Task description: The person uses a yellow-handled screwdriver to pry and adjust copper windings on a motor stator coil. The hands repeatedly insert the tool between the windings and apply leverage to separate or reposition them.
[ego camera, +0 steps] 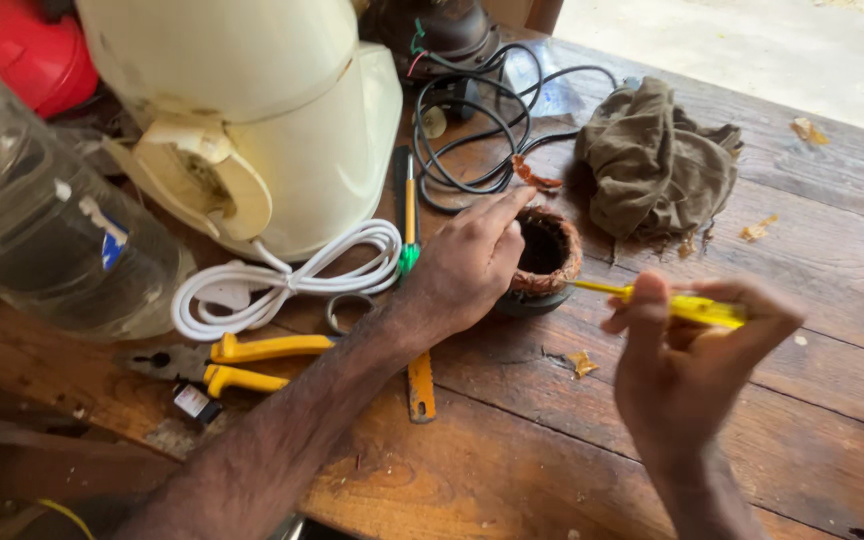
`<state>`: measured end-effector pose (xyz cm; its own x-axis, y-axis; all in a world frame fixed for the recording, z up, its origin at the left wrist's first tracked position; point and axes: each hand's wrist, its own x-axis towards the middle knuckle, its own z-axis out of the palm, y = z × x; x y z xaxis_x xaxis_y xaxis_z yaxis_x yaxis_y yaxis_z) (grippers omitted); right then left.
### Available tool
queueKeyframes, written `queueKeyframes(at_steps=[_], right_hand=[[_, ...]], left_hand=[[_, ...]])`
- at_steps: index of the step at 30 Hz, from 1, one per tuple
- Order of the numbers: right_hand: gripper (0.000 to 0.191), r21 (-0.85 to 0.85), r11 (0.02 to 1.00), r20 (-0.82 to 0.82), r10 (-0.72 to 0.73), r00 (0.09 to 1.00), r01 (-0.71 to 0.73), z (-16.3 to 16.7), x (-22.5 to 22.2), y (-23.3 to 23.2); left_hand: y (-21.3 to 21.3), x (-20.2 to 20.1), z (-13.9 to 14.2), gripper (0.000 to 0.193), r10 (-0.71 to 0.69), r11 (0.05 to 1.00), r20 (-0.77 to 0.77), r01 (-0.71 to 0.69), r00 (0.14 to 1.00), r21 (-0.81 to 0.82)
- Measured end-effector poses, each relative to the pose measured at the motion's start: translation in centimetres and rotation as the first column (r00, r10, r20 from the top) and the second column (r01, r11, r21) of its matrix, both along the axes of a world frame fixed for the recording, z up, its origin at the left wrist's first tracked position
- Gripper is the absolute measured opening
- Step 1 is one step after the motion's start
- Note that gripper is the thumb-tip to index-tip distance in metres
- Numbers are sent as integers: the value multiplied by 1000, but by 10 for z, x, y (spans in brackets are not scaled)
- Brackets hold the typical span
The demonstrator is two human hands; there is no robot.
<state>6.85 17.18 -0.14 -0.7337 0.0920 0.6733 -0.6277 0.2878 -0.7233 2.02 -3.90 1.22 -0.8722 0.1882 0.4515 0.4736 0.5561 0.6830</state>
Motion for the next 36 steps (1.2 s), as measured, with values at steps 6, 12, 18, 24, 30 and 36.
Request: queueKeyframes(at_steps=[6,12,18,24,30,36], right_hand=[[35,-63,997,-144,45,989,-54,-10,4,13],[35,-134,990,-193,18,981,-44,-10,4,8],[30,13,1000,-162,10,987,-8,1,6,10],[31,81,993,-129,101,986,-91,-3,-3,12],[35,26,994,-16,103,995,-102,-6,1,9],[32,-18,996,-130,81,988,-84,-11,1,20]], left_hand=[[-2,-2,-3,47,5,1000,4,-5,1000,-5],[-1,-2,-2,47,-31,999,-38,29,999,-29],[0,0,3,46,-19,1000,-1,19,1000,-6],[2,0,6,46,0,1000,-8,0,1000,8],[6,1,4,46,6,1000,31,-6,1000,-2],[5,2,6,47,24,1000,26,-23,999,-18]])
